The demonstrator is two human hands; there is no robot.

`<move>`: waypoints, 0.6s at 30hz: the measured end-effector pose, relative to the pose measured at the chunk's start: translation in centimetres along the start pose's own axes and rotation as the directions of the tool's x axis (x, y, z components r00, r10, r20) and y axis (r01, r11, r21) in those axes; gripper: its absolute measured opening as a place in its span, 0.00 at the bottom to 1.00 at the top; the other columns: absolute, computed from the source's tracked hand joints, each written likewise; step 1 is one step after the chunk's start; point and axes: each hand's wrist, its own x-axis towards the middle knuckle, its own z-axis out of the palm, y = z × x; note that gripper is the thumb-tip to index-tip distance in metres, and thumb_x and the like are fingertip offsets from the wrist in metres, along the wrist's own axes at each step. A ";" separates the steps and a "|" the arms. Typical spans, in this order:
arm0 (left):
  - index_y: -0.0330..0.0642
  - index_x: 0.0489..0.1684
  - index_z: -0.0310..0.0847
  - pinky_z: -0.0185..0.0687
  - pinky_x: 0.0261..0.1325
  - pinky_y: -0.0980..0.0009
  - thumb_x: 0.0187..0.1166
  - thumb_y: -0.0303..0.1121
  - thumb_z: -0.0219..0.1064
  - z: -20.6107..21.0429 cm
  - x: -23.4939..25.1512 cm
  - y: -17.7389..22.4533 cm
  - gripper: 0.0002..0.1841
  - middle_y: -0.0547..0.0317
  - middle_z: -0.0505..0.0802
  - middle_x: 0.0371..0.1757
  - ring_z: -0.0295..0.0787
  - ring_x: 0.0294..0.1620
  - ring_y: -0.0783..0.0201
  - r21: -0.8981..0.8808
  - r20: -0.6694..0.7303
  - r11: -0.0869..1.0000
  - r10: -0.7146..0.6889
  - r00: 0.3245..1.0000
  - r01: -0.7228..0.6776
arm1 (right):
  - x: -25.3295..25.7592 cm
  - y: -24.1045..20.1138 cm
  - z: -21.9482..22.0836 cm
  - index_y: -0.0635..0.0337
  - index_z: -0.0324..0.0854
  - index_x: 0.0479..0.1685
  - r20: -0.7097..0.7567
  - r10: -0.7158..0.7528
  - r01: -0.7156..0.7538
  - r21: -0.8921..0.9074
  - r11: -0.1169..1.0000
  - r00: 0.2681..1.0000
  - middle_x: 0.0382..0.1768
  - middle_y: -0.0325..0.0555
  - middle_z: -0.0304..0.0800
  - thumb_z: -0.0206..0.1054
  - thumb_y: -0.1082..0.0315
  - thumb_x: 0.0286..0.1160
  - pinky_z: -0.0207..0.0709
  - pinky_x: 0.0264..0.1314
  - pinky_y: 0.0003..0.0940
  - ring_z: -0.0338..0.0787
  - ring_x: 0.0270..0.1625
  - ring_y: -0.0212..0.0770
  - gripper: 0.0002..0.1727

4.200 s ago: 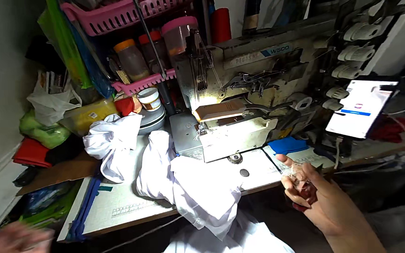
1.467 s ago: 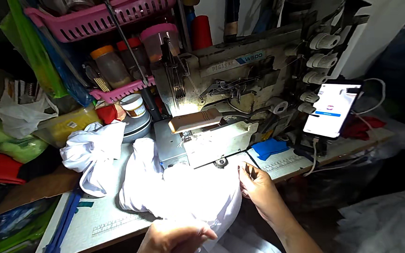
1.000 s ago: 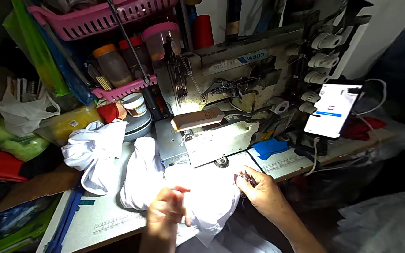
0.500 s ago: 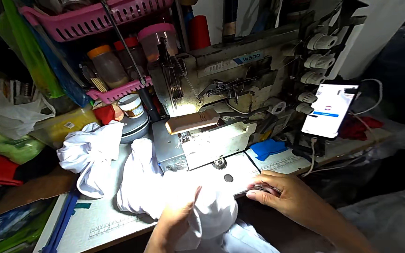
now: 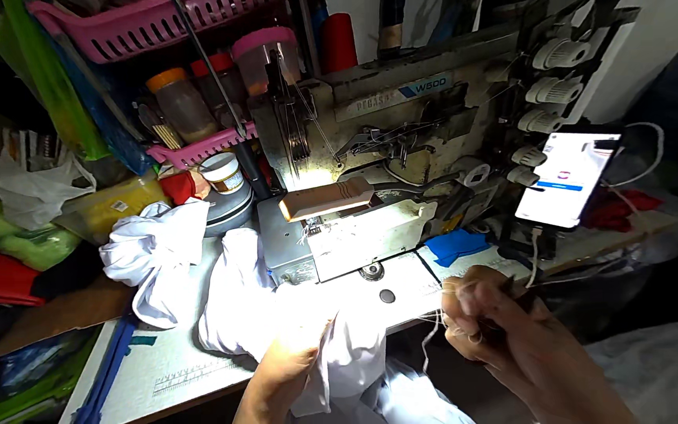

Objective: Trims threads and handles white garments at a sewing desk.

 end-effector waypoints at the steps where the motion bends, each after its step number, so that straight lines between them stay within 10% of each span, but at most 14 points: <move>1: 0.45 0.36 0.86 0.88 0.43 0.81 0.86 0.25 0.51 0.1 0.0 0.0 0.15 0.69 0.94 0.30 0.92 0.34 0.79 0.004 -0.004 1.000 0.017 1.000 -0.017 | 0.0 0.1 0.0 0.40 0.87 0.33 -0.065 0.001 -0.014 -0.203 0.979 0.998 0.22 0.22 0.79 0.68 0.49 0.80 0.61 0.17 0.08 0.69 0.18 0.13 0.11; 5: 0.43 0.42 0.84 0.89 0.47 0.79 0.86 0.23 0.49 0.4 -0.1 -0.1 0.14 0.69 0.95 0.32 0.92 0.36 0.78 -0.004 -0.048 0.998 0.058 0.997 -0.058 | -0.4 1.5 -0.3 0.47 0.89 0.55 0.089 -0.083 0.120 -0.809 0.575 0.993 0.26 0.24 0.79 0.68 0.47 0.78 0.64 0.26 0.09 0.70 0.25 0.13 0.18; 8: 0.44 0.35 0.82 0.89 0.42 0.80 0.85 0.20 0.47 0.6 -0.2 -0.1 0.16 0.70 0.93 0.27 0.91 0.31 0.79 0.000 -0.105 0.999 0.053 0.993 -0.054 | -0.7 2.6 0.2 0.52 0.92 0.44 0.225 -0.104 0.247 -0.912 0.327 0.969 0.27 0.34 0.87 0.66 0.47 0.78 0.73 0.30 0.18 0.79 0.27 0.23 0.19; 12: 0.43 0.40 0.83 0.88 0.44 0.80 0.85 0.22 0.49 0.0 -0.1 -0.7 0.14 0.70 0.94 0.30 0.91 0.34 0.79 0.022 -0.080 0.997 0.076 0.994 -0.074 | 0.2 1.6 -0.7 0.48 0.90 0.32 0.067 -0.290 0.158 -0.939 0.305 0.955 0.33 0.29 0.83 0.64 0.54 0.79 0.77 0.35 0.15 0.81 0.35 0.18 0.13; 15: 0.43 0.39 0.86 0.87 0.44 0.81 0.84 0.24 0.54 -0.6 0.0 -1.1 0.12 0.72 0.94 0.30 0.90 0.33 0.81 0.090 -0.031 0.994 0.064 0.998 -0.061 | 0.9 -2.6 -1.7 0.61 0.92 0.45 -0.114 -0.411 0.004 -0.961 0.275 0.904 0.55 0.49 0.86 0.66 0.57 0.80 0.85 0.45 0.32 0.87 0.48 0.33 0.16; 18: 0.44 0.41 0.86 0.82 0.46 0.83 0.88 0.34 0.57 -0.5 0.6 -1.1 0.11 0.76 0.89 0.31 0.85 0.35 0.85 0.305 0.172 0.943 0.081 0.982 -0.132 | 1.6 -4.7 -3.5 0.49 0.86 0.42 -0.372 -0.466 -0.105 -0.857 0.504 0.803 0.34 0.23 0.87 0.65 0.61 0.80 0.68 0.20 0.13 0.73 0.20 0.15 0.06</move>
